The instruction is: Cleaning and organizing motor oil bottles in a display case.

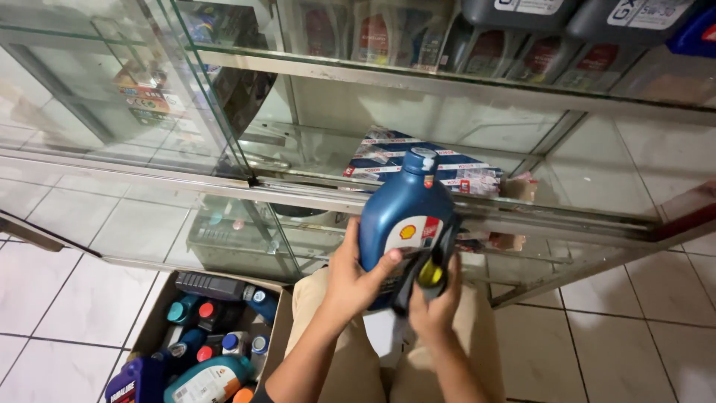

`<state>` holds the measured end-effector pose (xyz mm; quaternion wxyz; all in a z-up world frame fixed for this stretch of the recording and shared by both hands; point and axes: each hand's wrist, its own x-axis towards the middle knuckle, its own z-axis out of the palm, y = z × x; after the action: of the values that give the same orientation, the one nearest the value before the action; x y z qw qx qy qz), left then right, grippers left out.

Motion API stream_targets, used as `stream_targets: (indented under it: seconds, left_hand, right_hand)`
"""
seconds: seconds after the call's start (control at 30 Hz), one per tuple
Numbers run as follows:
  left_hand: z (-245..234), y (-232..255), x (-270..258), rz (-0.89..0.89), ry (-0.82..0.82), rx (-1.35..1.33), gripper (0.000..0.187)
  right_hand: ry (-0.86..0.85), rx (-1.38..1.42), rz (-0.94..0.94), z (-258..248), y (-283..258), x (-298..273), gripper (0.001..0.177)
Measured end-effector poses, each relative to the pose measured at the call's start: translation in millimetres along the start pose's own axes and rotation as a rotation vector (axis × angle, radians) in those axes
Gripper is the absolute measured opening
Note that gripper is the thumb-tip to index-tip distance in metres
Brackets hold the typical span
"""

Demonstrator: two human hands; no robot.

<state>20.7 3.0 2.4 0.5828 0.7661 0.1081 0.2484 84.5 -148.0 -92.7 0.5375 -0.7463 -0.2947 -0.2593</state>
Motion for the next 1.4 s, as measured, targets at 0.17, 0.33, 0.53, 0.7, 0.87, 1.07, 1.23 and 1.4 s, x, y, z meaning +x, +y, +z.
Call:
stream_targets:
  seconds: [0.17, 0.33, 0.53, 0.7, 0.87, 1.07, 1.23, 1.4]
  left_hand:
    - [16.5, 11.2, -6.2, -0.104, 0.008, -0.170, 0.066]
    - [13.8, 28.9, 6.3, -0.101, 0.060, -0.437, 0.048]
    - [9.6, 16.3, 16.9, 0.011, 0.003, -0.726, 0.056]
    - [44.6, 18.3, 1.9, -0.117, 0.098, -0.762, 0.052]
    - [26.4, 32.0, -6.2, -0.038, 0.000, -0.565, 0.063]
    - [1.0, 51.9, -29.6, 0.067, -0.180, -0.607, 0.078]
    - [-5.3, 40.5, -31.1, -0.104, -0.178, -0.756, 0.076]
    - [-23.6, 20.2, -17.9, -0.240, -0.007, -0.800, 0.043]
  right_hand:
    - [0.169, 0.180, 0.256, -22.7, -8.0, 58.2, 0.027]
    - [0.067, 0.216, 0.578, -21.1, -3.0, 48.0, 0.057]
    - [0.031, 0.718, 0.730, -23.5, -16.7, 1.5, 0.053]
    - [0.141, 1.083, 0.682, -1.5, -69.0, 0.0, 0.067]
    - [0.207, 0.687, 0.452, -20.1, -62.1, 12.6, 0.058]
    - [0.242, 0.172, -0.043, -26.4, -35.2, 21.1, 0.070]
    - [0.197, 0.025, -0.374, -29.5, -1.8, 6.2, 0.086]
    - [-0.256, -0.037, -0.481, -45.7, -25.2, 30.5, 0.057]
